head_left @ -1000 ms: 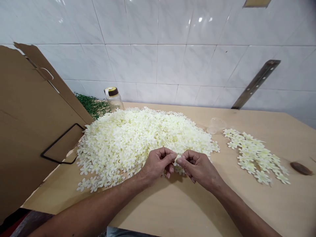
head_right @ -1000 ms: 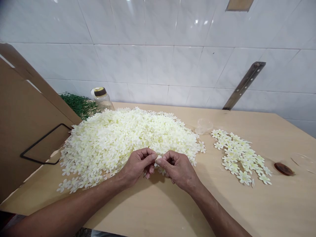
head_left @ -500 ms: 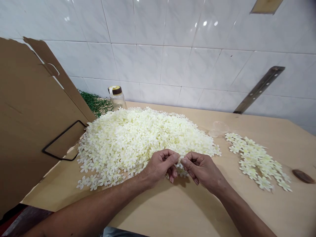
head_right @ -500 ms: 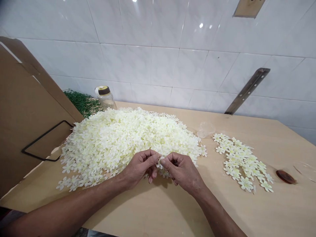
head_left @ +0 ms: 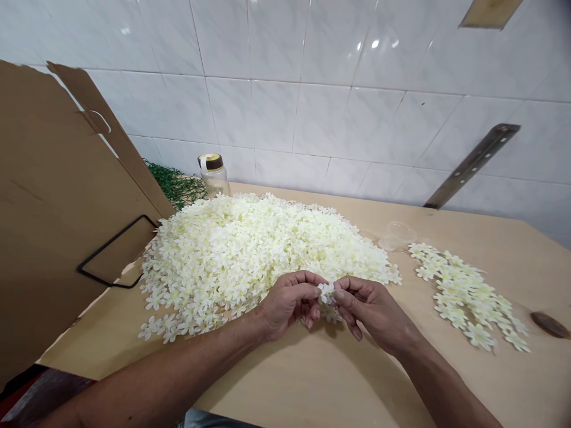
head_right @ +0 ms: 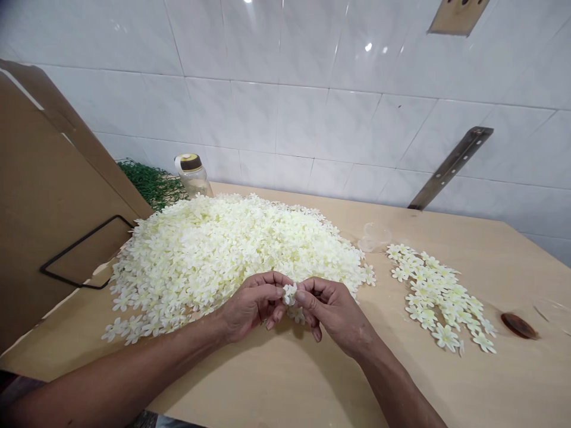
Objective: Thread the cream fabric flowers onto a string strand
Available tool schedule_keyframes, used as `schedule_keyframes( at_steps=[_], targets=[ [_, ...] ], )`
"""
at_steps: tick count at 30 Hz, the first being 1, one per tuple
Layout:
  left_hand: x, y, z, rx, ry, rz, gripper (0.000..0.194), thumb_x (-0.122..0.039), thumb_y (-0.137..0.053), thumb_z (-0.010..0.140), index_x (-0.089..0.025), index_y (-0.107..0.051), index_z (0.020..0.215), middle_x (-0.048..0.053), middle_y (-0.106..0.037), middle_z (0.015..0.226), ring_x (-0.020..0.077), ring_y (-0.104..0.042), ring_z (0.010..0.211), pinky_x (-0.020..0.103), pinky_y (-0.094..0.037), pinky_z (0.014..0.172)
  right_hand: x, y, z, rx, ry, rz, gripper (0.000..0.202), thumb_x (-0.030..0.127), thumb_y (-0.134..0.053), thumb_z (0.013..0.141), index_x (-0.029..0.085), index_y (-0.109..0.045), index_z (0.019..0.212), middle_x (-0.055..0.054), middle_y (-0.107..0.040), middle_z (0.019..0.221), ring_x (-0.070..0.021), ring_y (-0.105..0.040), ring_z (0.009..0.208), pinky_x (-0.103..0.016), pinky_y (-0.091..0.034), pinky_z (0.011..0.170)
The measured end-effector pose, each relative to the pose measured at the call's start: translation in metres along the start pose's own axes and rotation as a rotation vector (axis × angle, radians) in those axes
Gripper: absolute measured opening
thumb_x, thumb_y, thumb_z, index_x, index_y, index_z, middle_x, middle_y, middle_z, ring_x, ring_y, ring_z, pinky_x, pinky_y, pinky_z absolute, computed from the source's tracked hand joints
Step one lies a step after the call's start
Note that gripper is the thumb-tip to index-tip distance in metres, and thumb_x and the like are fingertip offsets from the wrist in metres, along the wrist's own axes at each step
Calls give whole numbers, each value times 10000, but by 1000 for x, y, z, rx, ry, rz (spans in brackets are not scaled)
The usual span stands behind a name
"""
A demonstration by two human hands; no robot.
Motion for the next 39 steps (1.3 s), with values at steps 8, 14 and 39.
schedule_keyframes(
  at_steps=[8,14,39],
  targets=[
    [-1,0,0,-31,-11,-9,235,-283,-748,713,-128,-607,819,-2,-564,604,89,-512,464,184,-399,389,0,15,-3,-97,23,-7,391,518,-616,883,151,-641,748,39,-482,496,-77,-418,402,-202,-376,389],
    [-5,0,-1,-60,-43,37,334,-376,-807,694,-128,-600,774,19,-619,704,76,-516,477,184,-399,381,10,29,-7,-170,80,2,381,514,-646,858,153,-661,738,29,-476,489,-89,-409,396,-233,-370,385],
    [-12,3,-4,-167,-198,388,334,-438,-729,778,-128,-608,808,-21,-560,508,80,-475,386,199,-431,371,1,9,-3,-146,-24,-167,380,549,-669,811,175,-707,868,32,-537,562,-60,-382,359,-208,-318,350]
  ],
)
Point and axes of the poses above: each hand's wrist, its own z-axis towards the middle knuckle, its own y-axis out of the back of the hand, x = y × z, the point moved 7 cm from there along z, towards the middle knuckle
